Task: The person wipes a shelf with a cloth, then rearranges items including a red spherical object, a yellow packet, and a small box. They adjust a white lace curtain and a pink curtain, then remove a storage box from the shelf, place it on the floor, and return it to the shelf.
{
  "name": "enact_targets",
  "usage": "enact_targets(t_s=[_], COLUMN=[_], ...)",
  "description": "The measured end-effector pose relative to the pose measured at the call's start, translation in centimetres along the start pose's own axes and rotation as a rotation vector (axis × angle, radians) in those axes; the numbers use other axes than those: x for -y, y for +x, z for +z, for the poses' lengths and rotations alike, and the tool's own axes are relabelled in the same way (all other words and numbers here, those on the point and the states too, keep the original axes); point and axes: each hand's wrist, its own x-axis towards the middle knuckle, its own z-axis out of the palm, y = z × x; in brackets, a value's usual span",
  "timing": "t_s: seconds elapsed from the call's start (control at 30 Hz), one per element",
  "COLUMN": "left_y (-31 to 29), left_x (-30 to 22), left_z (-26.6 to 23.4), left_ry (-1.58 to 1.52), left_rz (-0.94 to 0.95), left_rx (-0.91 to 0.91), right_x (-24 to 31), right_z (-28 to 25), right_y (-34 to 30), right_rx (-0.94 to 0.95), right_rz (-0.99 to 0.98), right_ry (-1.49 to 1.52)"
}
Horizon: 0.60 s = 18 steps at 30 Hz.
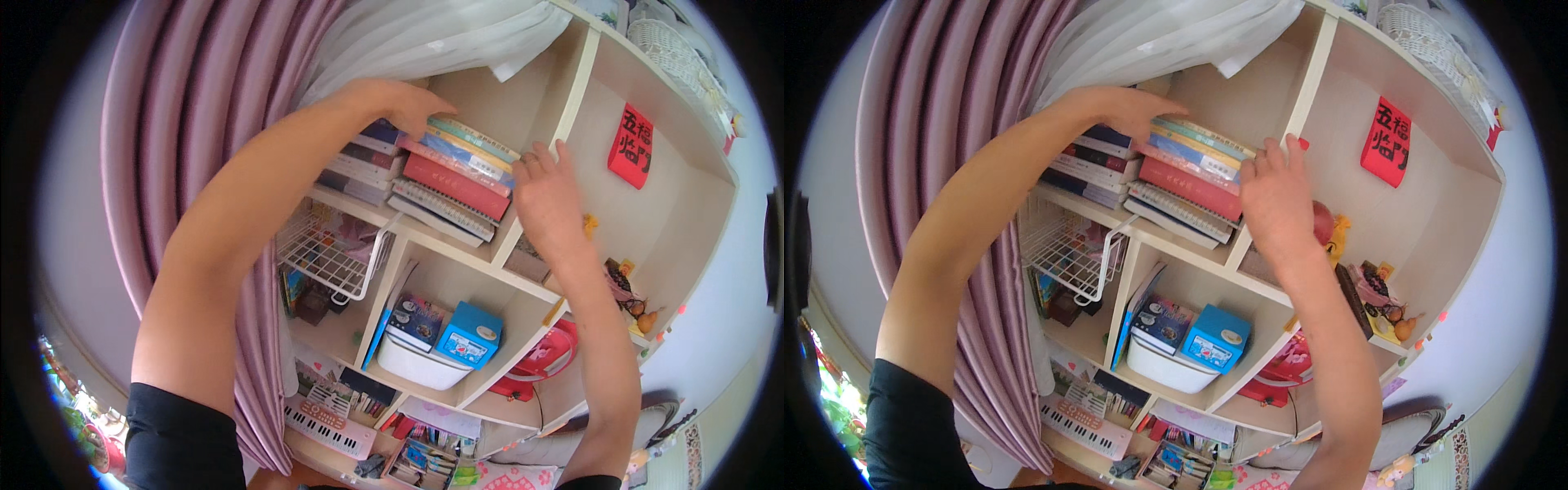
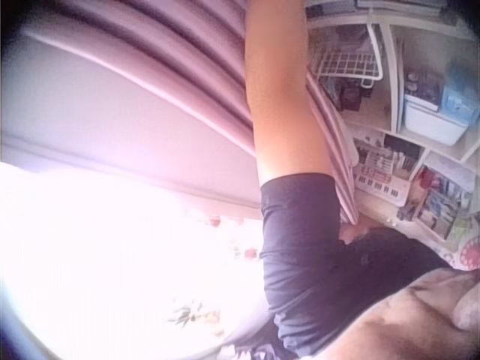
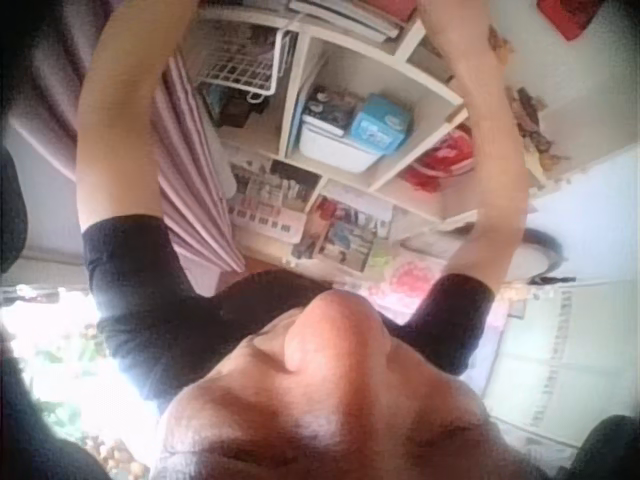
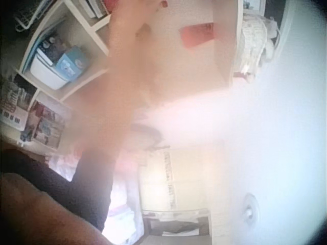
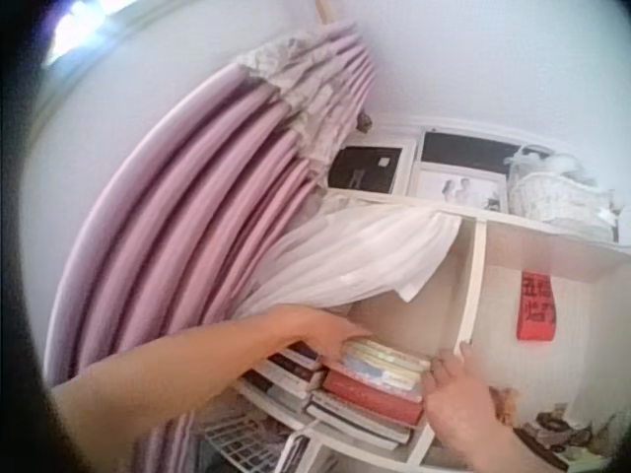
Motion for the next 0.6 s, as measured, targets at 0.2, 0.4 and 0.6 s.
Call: enact_targets(t_s=[0.2,0.4,0.6], left_y=[0.0,0.7,0.2], left_x=[-0.8,0.8,1.2], left_z=[1.3,3.7,-0.7], left_ry=[0.062,0.202,-0.191], left_rz=[0.000,0.099,0.078], left_rx=[-0.009,-0.107,-0.059], right_x=[1.6,2.7,2.9], right_z=[1.7,3.8,4.8], right_y=[0.5,2.3,2.9], right_rx=[-0.024,0.142,0.233], right_rz=[0.015,0.072,0.113], right_ry=[-0.032,-0.083,-0.055])
